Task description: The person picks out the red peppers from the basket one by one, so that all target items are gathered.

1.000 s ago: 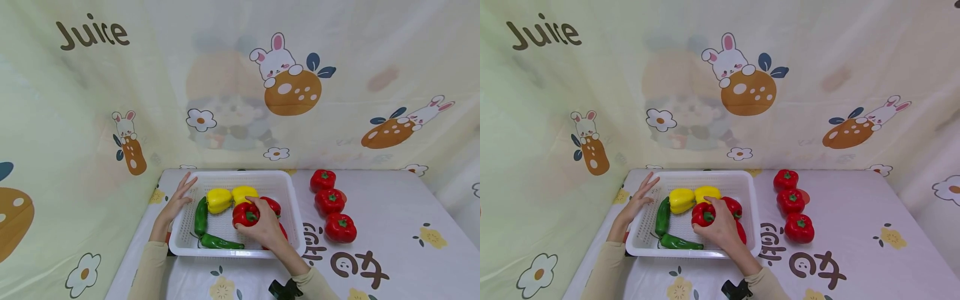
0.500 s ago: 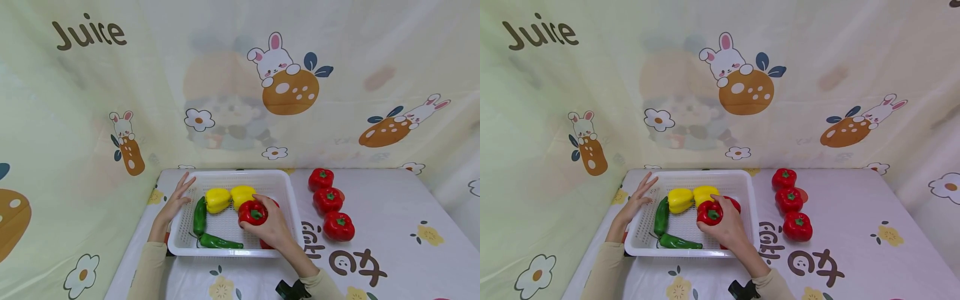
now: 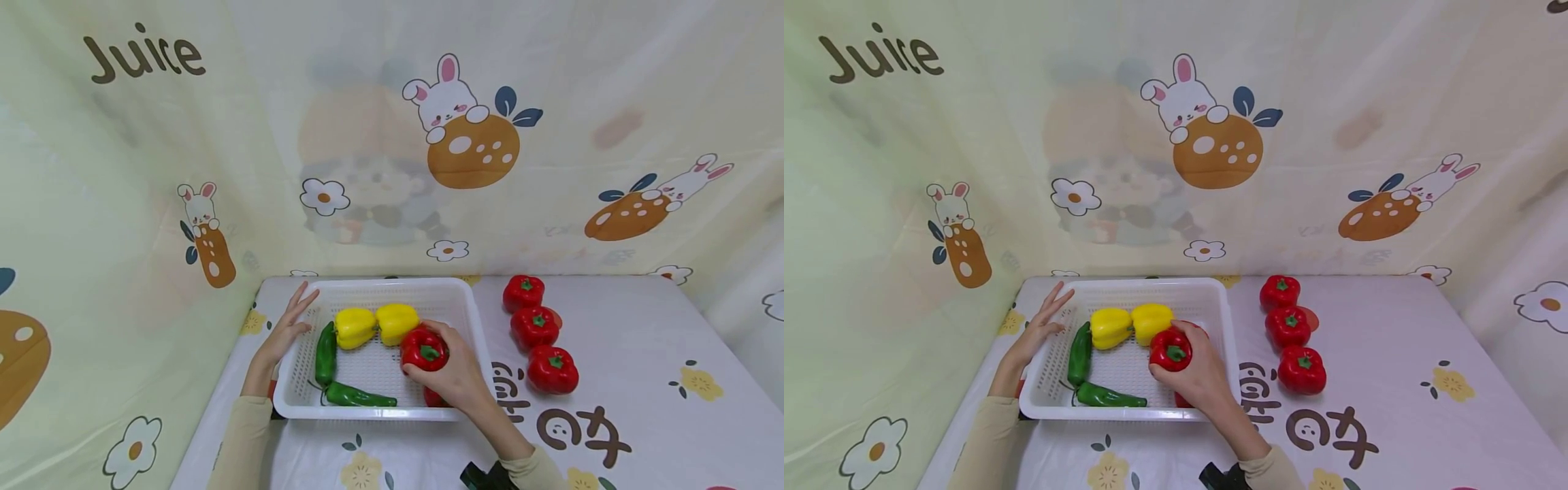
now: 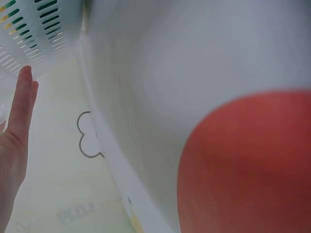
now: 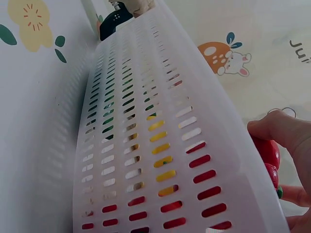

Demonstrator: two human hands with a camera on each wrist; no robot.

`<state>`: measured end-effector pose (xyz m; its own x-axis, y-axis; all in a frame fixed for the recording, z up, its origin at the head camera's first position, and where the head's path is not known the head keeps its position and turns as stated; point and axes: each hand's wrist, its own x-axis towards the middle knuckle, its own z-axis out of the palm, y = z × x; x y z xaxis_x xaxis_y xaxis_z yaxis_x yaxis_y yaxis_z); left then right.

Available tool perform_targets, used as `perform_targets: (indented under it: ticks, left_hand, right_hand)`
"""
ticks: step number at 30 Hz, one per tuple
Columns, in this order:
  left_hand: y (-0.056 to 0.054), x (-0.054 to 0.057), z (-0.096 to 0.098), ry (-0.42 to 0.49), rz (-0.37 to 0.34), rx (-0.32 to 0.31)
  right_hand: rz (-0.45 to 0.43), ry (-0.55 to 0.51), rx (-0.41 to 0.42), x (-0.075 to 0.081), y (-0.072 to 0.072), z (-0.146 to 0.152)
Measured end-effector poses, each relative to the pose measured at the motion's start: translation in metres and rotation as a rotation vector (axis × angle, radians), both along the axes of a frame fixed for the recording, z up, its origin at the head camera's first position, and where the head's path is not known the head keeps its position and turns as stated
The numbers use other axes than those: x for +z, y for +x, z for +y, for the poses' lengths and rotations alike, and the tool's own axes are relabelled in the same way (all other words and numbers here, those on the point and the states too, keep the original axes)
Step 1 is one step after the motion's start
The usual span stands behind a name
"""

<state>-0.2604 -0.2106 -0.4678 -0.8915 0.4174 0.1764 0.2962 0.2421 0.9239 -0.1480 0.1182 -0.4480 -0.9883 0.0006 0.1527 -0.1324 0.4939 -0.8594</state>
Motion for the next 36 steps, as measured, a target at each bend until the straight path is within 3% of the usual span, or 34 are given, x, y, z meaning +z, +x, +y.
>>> perform_targets:
  ticks: [8, 15, 17, 36]
  left_hand:
    - [-0.001, -0.002, -0.001, -0.003, 0.004, -0.002]
    - [-0.017, -0.032, -0.008, 0.009, 0.024, 0.017]
    - [-0.019, -0.035, -0.009, 0.006, 0.03, 0.021]
    - [-0.019, -0.036, -0.01, 0.017, 0.037, 0.017]
  right_hand:
    - [0.017, 0.014, -0.012, 0.002, 0.003, 0.007]
    - [0.021, 0.023, -0.029, 0.008, 0.004, 0.017]
    - [0.021, 0.037, -0.038, 0.01, 0.004, 0.02]
    - [0.044, 0.067, -0.051, 0.026, -0.005, 0.044]
